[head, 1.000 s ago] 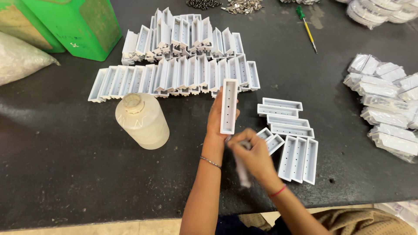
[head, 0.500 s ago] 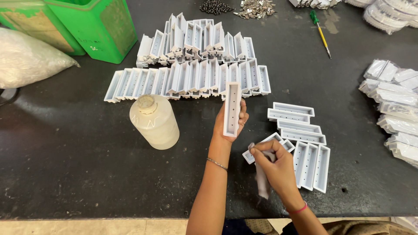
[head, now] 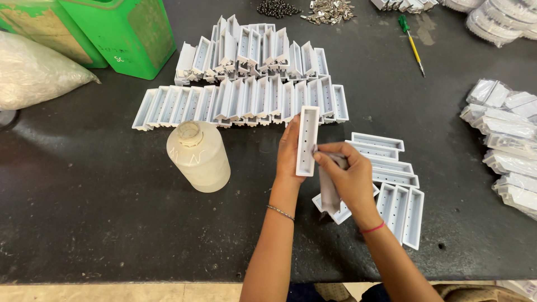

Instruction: The person wipes white plastic rectangular parts with a cloth, occasionally applying liquid from a bottle. The person picks parts from a stack, wipes them, and places them in a separate pile. A second person is visible in the background working with small metal parts.

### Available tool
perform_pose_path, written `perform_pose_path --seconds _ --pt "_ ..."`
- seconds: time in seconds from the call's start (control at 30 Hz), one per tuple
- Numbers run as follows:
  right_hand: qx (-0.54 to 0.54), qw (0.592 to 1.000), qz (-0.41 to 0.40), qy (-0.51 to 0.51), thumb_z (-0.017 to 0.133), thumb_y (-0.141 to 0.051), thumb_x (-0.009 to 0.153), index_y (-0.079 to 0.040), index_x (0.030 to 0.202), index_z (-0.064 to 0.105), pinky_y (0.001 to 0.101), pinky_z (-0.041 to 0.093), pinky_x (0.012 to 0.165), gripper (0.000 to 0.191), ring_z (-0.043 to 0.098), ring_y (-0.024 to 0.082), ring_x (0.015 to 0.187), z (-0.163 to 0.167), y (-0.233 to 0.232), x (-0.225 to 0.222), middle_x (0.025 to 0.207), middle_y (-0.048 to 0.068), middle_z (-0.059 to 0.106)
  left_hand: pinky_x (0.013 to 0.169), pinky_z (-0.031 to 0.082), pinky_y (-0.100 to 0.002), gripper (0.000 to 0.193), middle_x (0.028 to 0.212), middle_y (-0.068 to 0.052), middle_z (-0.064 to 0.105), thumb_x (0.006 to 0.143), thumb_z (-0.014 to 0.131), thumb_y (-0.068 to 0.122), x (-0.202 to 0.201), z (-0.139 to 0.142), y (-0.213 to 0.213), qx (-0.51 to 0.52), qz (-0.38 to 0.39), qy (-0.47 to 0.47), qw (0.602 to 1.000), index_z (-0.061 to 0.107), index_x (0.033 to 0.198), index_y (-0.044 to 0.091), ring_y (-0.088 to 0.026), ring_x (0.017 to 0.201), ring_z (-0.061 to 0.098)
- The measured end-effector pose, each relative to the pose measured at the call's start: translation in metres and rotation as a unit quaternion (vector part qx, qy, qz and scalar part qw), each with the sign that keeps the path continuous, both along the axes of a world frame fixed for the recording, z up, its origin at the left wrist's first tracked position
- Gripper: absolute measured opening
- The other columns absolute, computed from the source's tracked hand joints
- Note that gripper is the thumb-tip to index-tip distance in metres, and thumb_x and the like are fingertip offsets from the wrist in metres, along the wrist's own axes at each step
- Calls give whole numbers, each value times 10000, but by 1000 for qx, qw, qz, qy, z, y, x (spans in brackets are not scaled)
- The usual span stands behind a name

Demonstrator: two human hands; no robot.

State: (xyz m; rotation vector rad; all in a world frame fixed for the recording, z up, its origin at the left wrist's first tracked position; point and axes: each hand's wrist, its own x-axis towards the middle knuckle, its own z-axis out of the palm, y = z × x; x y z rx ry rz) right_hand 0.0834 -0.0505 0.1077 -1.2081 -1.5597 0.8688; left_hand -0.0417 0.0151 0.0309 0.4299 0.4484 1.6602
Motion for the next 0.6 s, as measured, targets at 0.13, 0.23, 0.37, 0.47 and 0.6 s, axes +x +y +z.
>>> perform_pose_path --seconds 0.13,0.23,0.37,0.47,0.6 --pt "-3 1000 -15 3 800 -165 873 -43 999 759 237 559 709 181 681 67 799 -1 -4 -4 895 23 763 644 522 -229 488 973 4 689 990 663 415 0 3 -1 -15 13 5 1000 662 1308 45 -70 780 623" --pt "33 998 -53 -22 807 -169 882 -39 991 753 237 530 671 177 647 65 756 10 9 -4 866 27 749 670 540 -225 502 983 3 691 987 673 424 5 7 -3 -2 -9 13 1000 663 1312 42 -69 795 632" --pt "135 988 -61 -40 794 -150 929 -29 1001 748 221 512 692 149 628 49 771 32 38 2 867 26 746 689 551 -209 514 980 9 699 981 673 438 9 11 -8 -5 -40 16 999 666 1316 48 -62 810 649" --pt "172 984 -37 -29 790 -132 937 -24 977 730 214 515 716 130 644 49 799 36 42 3 887 27 728 656 546 -207 514 951 8 697 986 673 443 9 12 -9 -3 -44 28 999 672 1310 44 -62 774 646" --pt "159 983 -49 -75 791 -108 914 -34 963 743 242 477 652 101 596 79 746 24 22 2 854 27 670 677 553 -206 487 972 -10 710 988 663 411 12 8 -5 -19 -45 -7 999 657 1313 49 -65 788 666"
